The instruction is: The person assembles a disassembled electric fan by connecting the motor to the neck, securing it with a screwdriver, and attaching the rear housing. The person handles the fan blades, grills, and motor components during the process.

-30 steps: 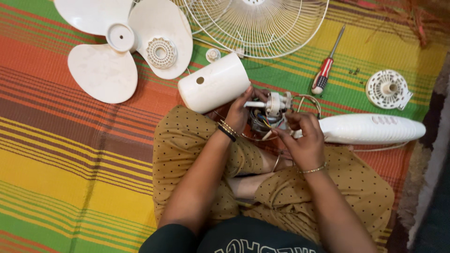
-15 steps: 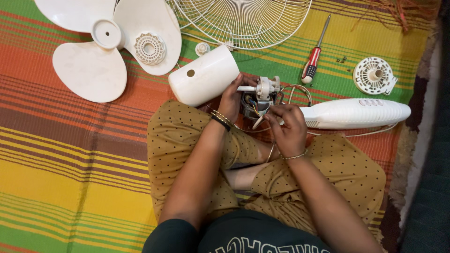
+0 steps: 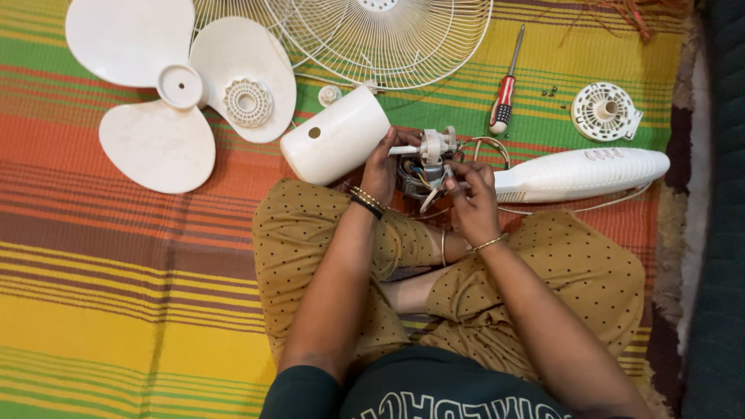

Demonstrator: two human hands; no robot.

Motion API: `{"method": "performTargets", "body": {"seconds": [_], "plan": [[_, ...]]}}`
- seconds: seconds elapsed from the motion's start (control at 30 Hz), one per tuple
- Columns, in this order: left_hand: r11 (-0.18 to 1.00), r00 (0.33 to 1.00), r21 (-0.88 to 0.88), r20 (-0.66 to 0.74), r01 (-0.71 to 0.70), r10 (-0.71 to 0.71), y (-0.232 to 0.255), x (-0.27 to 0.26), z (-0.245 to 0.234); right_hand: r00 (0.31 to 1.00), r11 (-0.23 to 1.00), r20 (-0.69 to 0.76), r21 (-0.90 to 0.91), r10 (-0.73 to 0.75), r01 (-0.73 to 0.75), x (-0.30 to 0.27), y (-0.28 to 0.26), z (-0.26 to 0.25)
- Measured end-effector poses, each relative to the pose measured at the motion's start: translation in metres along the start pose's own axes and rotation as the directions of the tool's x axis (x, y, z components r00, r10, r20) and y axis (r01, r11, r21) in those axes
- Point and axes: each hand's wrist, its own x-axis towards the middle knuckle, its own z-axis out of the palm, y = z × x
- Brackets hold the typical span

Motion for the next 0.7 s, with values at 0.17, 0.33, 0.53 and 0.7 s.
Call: {"method": "performTargets", "body": {"seconds": [0.17, 0.33, 0.53, 0.7], "plan": [[1.0, 0.999, 0.014, 0.054, 0.005, -0.006, 0.006, -0.005, 0.002, 0.996, 0.982, 0.054, 0.18, -0.067, 0.056, 0.003, -0.009, -0.009], [0.995, 0.981, -0.019, 0.17, 0.1, -0.096, 0.013, -0.008, 0.007, 0.945, 0.95, 0.101, 0.048, -0.311, 0.307, -0.015, -0.032, -0.002], [0.989, 0.967, 0.09, 0.217, 0.115, -0.132, 0.021, -0.023, 0.012, 0.879, 0.894, 0.188, -0.009, -0.439, 0.449, -0.032, -0.051, 0.023], [0.996, 0.958, 0.082, 0.281, 0.036, -0.057, 0.022, -0.031, 0.02, 0.959, 0.962, 0.087, 0.071, -0.269, 0.263, -0.042, -0.047, 0.018]]}}
